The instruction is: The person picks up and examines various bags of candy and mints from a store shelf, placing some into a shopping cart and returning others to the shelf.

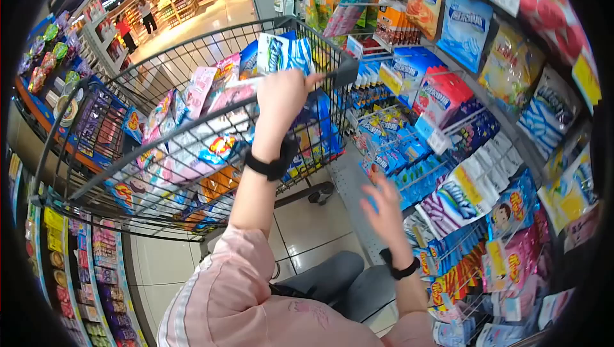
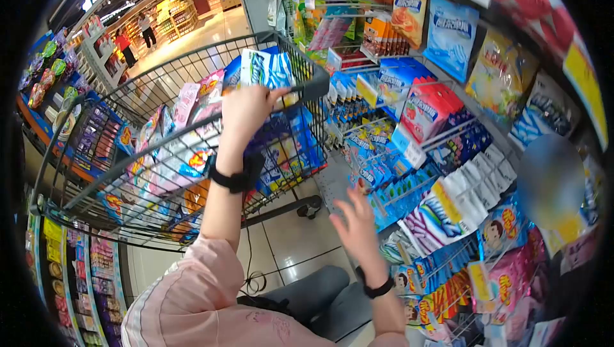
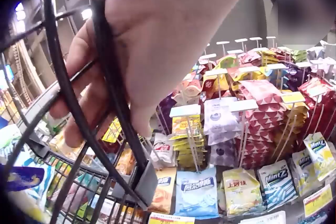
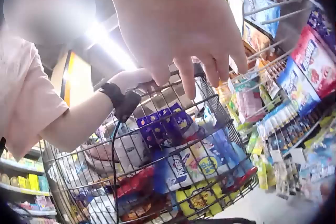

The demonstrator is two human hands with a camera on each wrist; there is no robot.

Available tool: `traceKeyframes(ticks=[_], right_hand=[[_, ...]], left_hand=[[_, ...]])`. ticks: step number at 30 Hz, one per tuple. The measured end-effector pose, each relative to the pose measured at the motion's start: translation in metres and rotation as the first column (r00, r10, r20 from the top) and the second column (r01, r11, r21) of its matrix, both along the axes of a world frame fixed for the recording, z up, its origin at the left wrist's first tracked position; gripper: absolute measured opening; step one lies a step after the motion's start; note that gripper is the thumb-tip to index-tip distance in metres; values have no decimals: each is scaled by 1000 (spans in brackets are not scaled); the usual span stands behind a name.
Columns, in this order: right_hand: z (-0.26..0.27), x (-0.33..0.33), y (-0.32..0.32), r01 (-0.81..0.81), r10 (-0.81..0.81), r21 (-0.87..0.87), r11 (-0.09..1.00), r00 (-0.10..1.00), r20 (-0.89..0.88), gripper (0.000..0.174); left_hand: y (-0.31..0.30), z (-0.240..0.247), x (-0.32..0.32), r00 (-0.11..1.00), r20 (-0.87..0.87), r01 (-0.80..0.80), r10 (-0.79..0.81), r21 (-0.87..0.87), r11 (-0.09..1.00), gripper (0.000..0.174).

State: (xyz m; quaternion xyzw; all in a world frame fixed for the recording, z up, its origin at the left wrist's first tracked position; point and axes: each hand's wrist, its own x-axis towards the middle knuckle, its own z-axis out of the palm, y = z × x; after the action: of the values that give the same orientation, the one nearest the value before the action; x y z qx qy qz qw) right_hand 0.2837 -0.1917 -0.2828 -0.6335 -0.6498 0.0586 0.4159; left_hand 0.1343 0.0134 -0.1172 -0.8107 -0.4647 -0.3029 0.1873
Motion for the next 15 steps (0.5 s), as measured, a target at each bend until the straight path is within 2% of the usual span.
traceKeyframes(ticks=[3,5,6,7,9,13,15], right_hand=[[11,-26,-21,21,-44,-148,989,987,-155,28],[0,-45,-37,66,-90,-173,983,987,-133,26],[14,-55,-47,63,-79,-223,973,995,-64,25],[29,-62,-56,61,-62,-273,960,998,7,24],[49,-64,-72,-29,47,-341,940,998,43,23],[77,-36,-98,-52,77,-345,937,995,60,19],[71,-12,-116,-44,19,-497,867,998,-54,18]], left_hand=[[-14,7,-2,998,63,3,1,-76,997,47],[-22,14,-4,999,41,-20,27,-169,985,47],[-26,22,-6,1000,26,-10,18,-262,965,48],[-31,31,-9,1000,14,-3,9,-351,936,48],[-32,33,-11,998,59,26,-1,-423,906,49],[-36,43,-17,1000,27,8,13,-662,749,48],[-37,57,-15,999,30,0,36,-776,631,47]])
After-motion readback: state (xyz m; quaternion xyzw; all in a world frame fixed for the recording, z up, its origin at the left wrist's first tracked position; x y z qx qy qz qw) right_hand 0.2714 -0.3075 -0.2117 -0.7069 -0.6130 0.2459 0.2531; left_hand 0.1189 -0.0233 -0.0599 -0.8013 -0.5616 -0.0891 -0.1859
